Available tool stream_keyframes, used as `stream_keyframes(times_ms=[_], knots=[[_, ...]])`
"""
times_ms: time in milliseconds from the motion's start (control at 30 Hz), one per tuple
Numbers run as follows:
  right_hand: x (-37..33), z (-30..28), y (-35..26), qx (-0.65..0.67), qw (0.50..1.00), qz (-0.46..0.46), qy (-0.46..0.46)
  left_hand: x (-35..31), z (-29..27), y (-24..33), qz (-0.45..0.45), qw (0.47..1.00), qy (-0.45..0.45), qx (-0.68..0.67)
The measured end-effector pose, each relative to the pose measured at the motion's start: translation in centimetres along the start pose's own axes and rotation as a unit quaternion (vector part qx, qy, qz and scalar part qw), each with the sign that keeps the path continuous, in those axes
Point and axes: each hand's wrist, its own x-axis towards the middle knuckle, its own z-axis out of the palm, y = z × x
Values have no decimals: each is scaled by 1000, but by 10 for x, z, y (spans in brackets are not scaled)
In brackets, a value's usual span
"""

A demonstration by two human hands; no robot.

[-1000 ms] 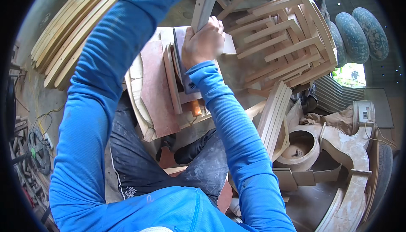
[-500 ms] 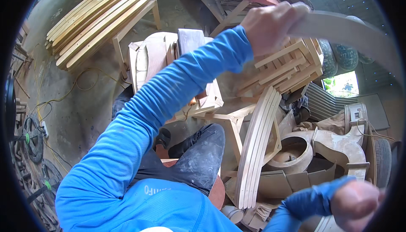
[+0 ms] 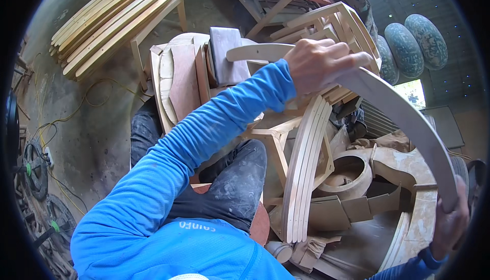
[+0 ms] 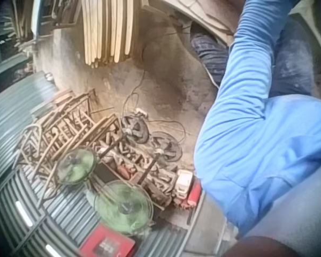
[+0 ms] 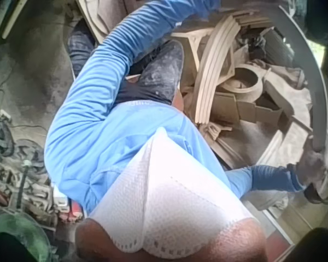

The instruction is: Sanding curved wooden chair components using a manual sanding block and a stationary sander.

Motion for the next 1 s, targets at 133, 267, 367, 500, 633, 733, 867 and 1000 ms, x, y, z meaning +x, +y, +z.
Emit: stream_keyframes(times_ms=[133, 267, 367, 500, 633, 733, 867, 1000], knots=[[-26, 35, -51, 224, 963, 125, -87, -25, -18, -23, -39, 997, -42, -59], [-51, 28, -84, 195, 977, 81, -4, -74, -36, -60, -133, 986, -86, -56], [-68, 6, -48, 237, 960, 108, -103, -80, -35, -35, -187, 966, -151, -96], [-61, 17, -40, 313, 927, 78, -192, -79, -35, -21, -251, 950, -166, -86], [-100, 65, -78, 464, 840, 152, -237, -99, -40, -54, -192, 969, -139, -68], [-100, 66, -143, 544, 763, 142, -319, -119, -42, -67, -150, 977, -142, -52], [-150, 105, -232, 597, 697, 119, -379, -138, -48, -72, -127, 975, -177, -39], [-174, 132, -315, 653, 667, 127, -336, -152, -57, -89, -163, 959, -232, -6]])
